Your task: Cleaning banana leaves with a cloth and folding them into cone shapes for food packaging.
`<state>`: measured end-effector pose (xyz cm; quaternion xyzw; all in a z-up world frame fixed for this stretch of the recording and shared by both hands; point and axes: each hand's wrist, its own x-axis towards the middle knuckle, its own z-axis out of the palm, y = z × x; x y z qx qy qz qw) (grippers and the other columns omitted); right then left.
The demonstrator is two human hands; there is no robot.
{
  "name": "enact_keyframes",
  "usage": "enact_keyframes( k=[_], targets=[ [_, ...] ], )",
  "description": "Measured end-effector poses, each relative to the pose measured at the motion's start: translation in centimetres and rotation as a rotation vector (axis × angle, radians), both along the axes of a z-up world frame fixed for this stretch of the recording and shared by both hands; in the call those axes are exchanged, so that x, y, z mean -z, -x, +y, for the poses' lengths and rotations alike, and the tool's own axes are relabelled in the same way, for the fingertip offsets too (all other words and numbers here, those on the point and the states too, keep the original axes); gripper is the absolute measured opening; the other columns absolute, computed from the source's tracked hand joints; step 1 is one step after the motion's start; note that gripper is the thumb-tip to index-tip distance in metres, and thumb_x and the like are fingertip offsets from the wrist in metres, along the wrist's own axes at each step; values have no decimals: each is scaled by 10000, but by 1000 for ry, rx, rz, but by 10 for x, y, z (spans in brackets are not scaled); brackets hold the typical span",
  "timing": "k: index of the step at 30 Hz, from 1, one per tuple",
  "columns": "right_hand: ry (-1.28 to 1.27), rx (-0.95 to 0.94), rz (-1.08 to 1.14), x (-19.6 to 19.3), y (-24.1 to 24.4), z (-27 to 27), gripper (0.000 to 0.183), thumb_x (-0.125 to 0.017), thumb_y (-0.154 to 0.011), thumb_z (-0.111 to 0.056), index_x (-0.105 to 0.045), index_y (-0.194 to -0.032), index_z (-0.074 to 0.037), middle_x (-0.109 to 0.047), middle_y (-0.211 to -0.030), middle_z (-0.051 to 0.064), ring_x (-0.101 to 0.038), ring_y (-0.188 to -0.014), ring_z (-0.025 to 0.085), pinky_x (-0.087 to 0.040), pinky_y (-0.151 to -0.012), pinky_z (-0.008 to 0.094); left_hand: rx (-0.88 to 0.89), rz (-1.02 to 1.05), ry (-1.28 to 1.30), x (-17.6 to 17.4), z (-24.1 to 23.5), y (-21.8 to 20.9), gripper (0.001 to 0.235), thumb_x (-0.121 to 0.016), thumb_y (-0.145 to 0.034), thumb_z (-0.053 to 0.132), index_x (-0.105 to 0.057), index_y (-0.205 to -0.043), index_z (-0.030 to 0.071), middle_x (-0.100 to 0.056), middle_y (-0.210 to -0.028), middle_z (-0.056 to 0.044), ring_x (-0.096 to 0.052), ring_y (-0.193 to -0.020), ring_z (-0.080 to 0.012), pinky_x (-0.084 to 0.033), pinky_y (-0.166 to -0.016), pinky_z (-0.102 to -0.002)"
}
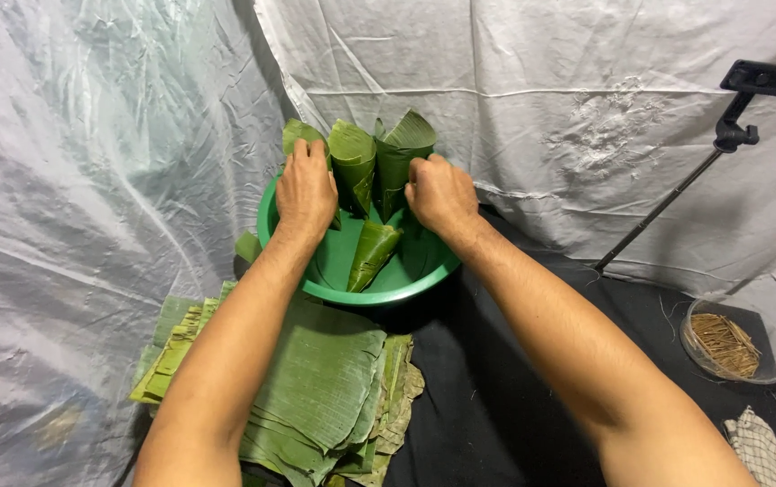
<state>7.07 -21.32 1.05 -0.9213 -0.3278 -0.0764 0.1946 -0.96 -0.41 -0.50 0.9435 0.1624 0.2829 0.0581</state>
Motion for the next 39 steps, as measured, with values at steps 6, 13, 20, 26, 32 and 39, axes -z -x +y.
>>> enact_keyframes(
  k=[6,13,20,26,32,39],
  targets=[
    [99,-88,307,39,-3,27,256,-679,-891,-313,-769,-1053,-136,-731,-1079,197,-701,-1088,424,-577,-909,524,88,-58,72,-32,-25,35,213,-663,-932,32,-568,-1122,49,-565,-1013,-131,-682,-979,-401,-620,-745,-534],
    [128,-159,536,70,-4,41,427,-770,-838,-310,-734,-1182,-59,-739,-926,230,-744,-870,442,-603,-749,538,-79,454,259,58,8,14,263,-715,-791,351,-746,-1022,229,-754,-1037,-127,-731,-1034,-399,-594,-845,-532],
    [50,-167,606,63,-9,51,222,-693,-825,-263,-726,-986,-114,-725,-666,114,-739,-558,258,-597,-599,385,136,837,606,85,24,2,1062,-824,-763,415,-299,-1502,-139,-711,-941,-252,-747,-764,-338,-586,-735,-503],
    [-14,-175,413,-9,32,40,143,-662,-819,-211,-748,-932,-194,-767,-917,100,-721,-993,387,-564,-873,514,178,693,818,79,15,-5,878,-874,-739,261,-451,-1380,-164,-685,-995,-259,-743,-787,-301,-620,-661,-396],
    [-123,-202,192,-24,39,32,75,-653,-841,-158,-718,-878,-164,-703,-919,114,-695,-966,413,-562,-846,539,-10,492,684,34,-17,-2,677,-757,-718,195,-558,-1316,-52,-671,-1238,-248,-648,-1191,-408,-556,-980,-555],
    [-162,-169,111,21,13,30,99,-644,-845,-155,-695,-927,-180,-671,-912,83,-692,-966,367,-577,-841,523,-13,308,790,60,2,-35,622,-866,-763,232,-593,-1248,-46,-683,-1205,-257,-641,-1190,-441,-552,-973,-546]
  ],
)
